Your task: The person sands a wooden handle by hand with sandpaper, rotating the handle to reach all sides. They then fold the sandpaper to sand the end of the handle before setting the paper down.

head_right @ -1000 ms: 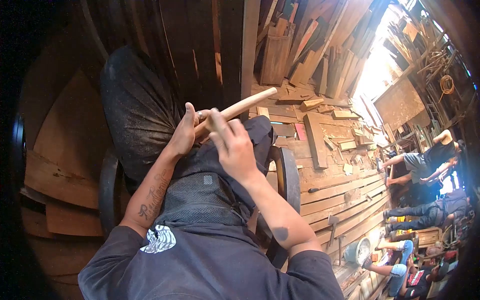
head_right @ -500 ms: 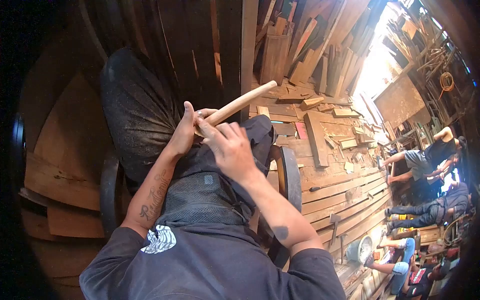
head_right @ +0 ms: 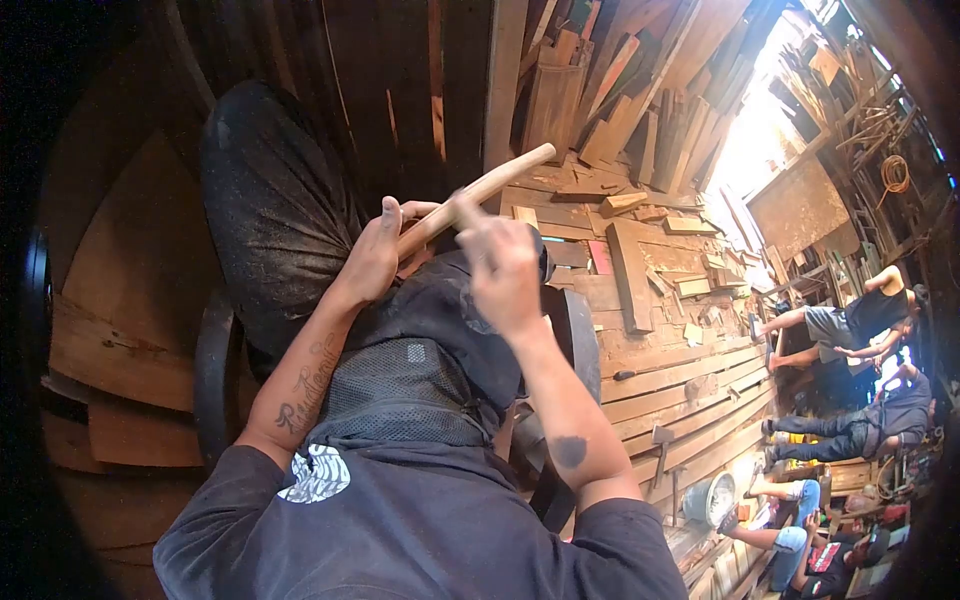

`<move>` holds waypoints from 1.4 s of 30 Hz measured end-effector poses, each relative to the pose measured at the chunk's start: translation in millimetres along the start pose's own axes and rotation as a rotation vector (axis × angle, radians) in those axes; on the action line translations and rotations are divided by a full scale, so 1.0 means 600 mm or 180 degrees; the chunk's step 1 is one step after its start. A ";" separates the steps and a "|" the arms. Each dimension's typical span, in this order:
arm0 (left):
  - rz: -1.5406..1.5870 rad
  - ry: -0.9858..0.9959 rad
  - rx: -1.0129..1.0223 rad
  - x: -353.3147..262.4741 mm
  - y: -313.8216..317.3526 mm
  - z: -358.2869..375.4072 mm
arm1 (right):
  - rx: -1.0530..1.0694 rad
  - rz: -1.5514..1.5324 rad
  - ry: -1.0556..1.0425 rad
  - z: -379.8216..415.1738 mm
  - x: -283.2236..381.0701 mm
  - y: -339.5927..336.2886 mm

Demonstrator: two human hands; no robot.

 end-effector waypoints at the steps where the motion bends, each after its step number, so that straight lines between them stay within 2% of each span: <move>1: -0.0045 0.0026 -0.0176 0.008 0.002 -0.004 | -0.0209 0.0094 0.0190 -0.006 -0.031 -0.013; 4: -0.0153 0.0041 0.0024 0.002 0.003 -0.002 | -0.0386 0.0124 0.0703 -0.015 -0.064 -0.034; 7: -0.0034 0.0148 -0.0057 -0.012 0.000 0.000 | 0.0487 -0.0174 0.0131 0.003 -0.012 -0.005; 8: 0.0027 0.0200 -0.0054 -0.013 0.000 0.000 | 0.0630 -0.0609 0.0023 0.014 0.013 0.012; 10: 0.0140 0.0324 -0.0031 -0.010 0.000 -0.002 | 0.0756 -0.0505 -0.0035 0.026 0.029 0.024; 11: 0.0259 0.0273 -0.0068 -0.005 0.000 -0.002 | 0.0755 -0.0314 -0.0289 0.015 0.033 0.017; 17: 0.0076 0.0126 -0.0010 0.002 0.001 -0.006 | -0.0551 -0.0165 0.0459 -0.023 -0.055 -0.035; 20: 0.0209 0.0209 -0.0031 0.004 0.003 -0.004 | -0.0061 -0.0163 0.0260 0.007 -0.017 0.004; 22: 0.0224 0.0250 -0.0105 -0.003 -0.003 -0.009 | 0.0534 -0.0318 -0.0107 0.034 0.049 0.037; 24: 0.0203 0.0155 -0.0232 -0.004 -0.006 -0.004 | 0.0346 -0.0008 -0.0517 0.014 0.036 0.020; 26: 0.0062 0.0176 -0.0308 0.000 -0.004 -0.006 | -0.0076 -0.0044 0.0216 -0.005 -0.022 -0.005; 28: -0.0034 0.0222 -0.0198 -0.002 -0.002 -0.005 | -0.0542 0.0136 0.0374 -0.017 -0.072 -0.039; 29: -0.0080 0.0244 -0.0148 -0.005 -0.002 -0.005 | -0.0549 0.0044 0.0619 -0.011 -0.095 -0.045; 32: -0.0017 0.0242 -0.0114 -0.004 0.000 -0.004 | -0.0470 -0.0317 0.0375 -0.004 -0.048 -0.022; 34: 0.0061 0.0085 -0.0088 0.011 0.002 -0.005 | 0.0222 -0.0497 0.0103 0.016 0.002 0.005; 37: -0.0009 0.0131 -0.0153 0.004 0.000 -0.005 | 0.0455 -0.0139 -0.0319 0.019 0.021 0.013; 38: -0.0055 0.0191 -0.0185 0.000 -0.001 -0.005 | 0.0213 -0.0083 -0.0339 0.010 -0.003 0.006; 42: -0.0192 0.0524 -0.0030 -0.010 0.006 -0.004 | -0.0837 -0.0143 0.0853 -0.028 -0.103 -0.060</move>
Point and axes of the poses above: each hand's wrist, its own z-axis away from the middle knuckle, its own y-axis out of the palm, x = y × z, the point moved 6 cm from there along -z, towards the middle knuckle, and after that the axes turned 12 degrees about -x, right-handed, at the moved point
